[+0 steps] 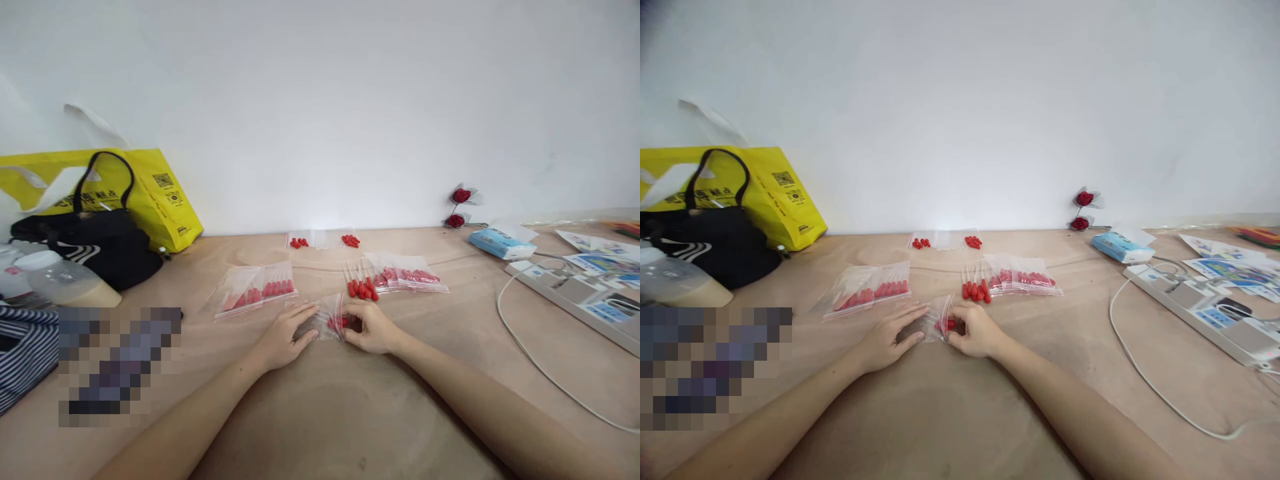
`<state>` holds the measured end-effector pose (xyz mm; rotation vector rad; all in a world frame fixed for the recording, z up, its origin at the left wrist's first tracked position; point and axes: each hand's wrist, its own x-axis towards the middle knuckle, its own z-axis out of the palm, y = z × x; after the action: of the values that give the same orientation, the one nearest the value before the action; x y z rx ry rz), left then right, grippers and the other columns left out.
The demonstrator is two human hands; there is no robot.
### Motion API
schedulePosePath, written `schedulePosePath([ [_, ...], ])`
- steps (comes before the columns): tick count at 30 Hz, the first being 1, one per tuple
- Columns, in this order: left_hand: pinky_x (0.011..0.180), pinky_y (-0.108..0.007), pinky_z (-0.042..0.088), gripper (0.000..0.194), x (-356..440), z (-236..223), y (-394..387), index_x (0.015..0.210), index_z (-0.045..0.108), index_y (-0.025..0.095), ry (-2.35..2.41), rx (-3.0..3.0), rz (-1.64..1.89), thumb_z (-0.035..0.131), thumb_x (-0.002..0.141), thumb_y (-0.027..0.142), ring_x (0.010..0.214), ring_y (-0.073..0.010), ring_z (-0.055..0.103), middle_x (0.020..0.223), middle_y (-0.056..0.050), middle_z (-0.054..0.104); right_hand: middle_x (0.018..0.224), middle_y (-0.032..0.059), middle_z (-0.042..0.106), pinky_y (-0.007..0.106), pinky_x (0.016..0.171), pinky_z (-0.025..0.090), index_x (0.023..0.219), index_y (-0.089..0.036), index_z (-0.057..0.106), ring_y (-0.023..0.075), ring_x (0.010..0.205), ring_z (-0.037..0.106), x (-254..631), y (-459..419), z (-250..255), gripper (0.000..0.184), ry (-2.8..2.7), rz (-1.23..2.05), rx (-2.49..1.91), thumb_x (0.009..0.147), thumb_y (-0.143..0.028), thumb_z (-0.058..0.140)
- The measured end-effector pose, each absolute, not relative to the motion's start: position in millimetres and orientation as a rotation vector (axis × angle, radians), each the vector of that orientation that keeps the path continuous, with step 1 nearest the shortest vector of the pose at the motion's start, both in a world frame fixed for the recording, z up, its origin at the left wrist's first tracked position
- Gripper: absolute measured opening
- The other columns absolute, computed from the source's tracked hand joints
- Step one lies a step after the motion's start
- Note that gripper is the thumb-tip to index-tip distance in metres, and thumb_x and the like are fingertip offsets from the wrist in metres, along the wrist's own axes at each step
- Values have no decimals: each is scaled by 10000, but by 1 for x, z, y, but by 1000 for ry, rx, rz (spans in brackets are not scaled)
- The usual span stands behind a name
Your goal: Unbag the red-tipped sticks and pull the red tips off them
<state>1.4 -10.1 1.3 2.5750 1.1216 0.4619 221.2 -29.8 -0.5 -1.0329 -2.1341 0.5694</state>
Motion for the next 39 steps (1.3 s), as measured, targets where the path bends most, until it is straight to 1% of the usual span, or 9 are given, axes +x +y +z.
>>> schedulePosePath([
  [4,1043,-416,284,438,2,1,-10,1230,459,176,1138,2564,435,434,824,338,1222,-203,384,1301,-67,456,703,-11,543,210,621,379,744,-168,580,105,651,469,223,-27,0,96,-2195,595,-1005,658,-124,573],
  [7,1049,-416,274,429,2,2,-11,1231,459,182,1138,2567,437,429,826,320,1219,-198,388,1294,-61,466,701,-15,552,210,608,384,758,-169,580,109,646,475,222,-26,2,127,-2246,651,-1002,640,-182,626],
  [10,1045,-414,283,422,2,2,-11,1227,465,198,1124,2574,445,438,823,320,1216,-199,393,1295,-54,465,749,5,561,213,628,398,766,-165,579,118,682,492,219,-29,1,116,-2246,566,-1026,656,-131,569],
  [14,1038,-411,295,442,2,3,-11,1237,453,199,1120,2576,426,449,819,339,1225,-202,379,1311,-58,446,859,52,569,248,719,417,831,-159,591,146,794,522,219,-29,-5,201,-2199,407,-1077,690,-72,477],
  [19,1036,-412,296,442,2,4,-12,1235,455,196,1133,2567,411,444,819,346,1230,-203,371,1314,-59,441,984,58,589,271,826,409,887,-178,596,158,921,531,223,-24,-6,197,-2230,482,-945,710,-114,536],
  [28,1035,-398,299,440,2,5,-13,1236,454,210,1119,2555,392,442,821,354,1232,-195,370,1319,-50,436,761,21,569,235,663,436,778,-169,600,128,710,540,229,-28,-7,177,-2143,438,-1058,628,-90,548],
  [32,1040,-400,287,462,1,2,-11,1247,443,195,1142,2587,368,439,817,363,1236,-198,363,1326,-66,426,790,25,564,242,647,449,813,-181,611,116,692,548,253,-27,0,212,-2045,487,-1060,640,-88,533],
  [36,1019,-396,313,459,-1,-1,-11,1243,446,206,1207,2634,386,433,815,372,1231,-207,368,1333,-68,415,765,27,581,249,604,460,769,-181,618,123,675,557,286,-18,18,96,-1885,568,-1065,682,-177,577],
  [39,971,-426,352,448,1,0,-14,1218,474,210,1321,2692,380,429,811,392,1190,-235,413,1306,-74,448,765,34,597,264,597,474,772,-174,606,131,668,571,301,-11,28,123,-1664,543,-1098,696,-270,608],
])
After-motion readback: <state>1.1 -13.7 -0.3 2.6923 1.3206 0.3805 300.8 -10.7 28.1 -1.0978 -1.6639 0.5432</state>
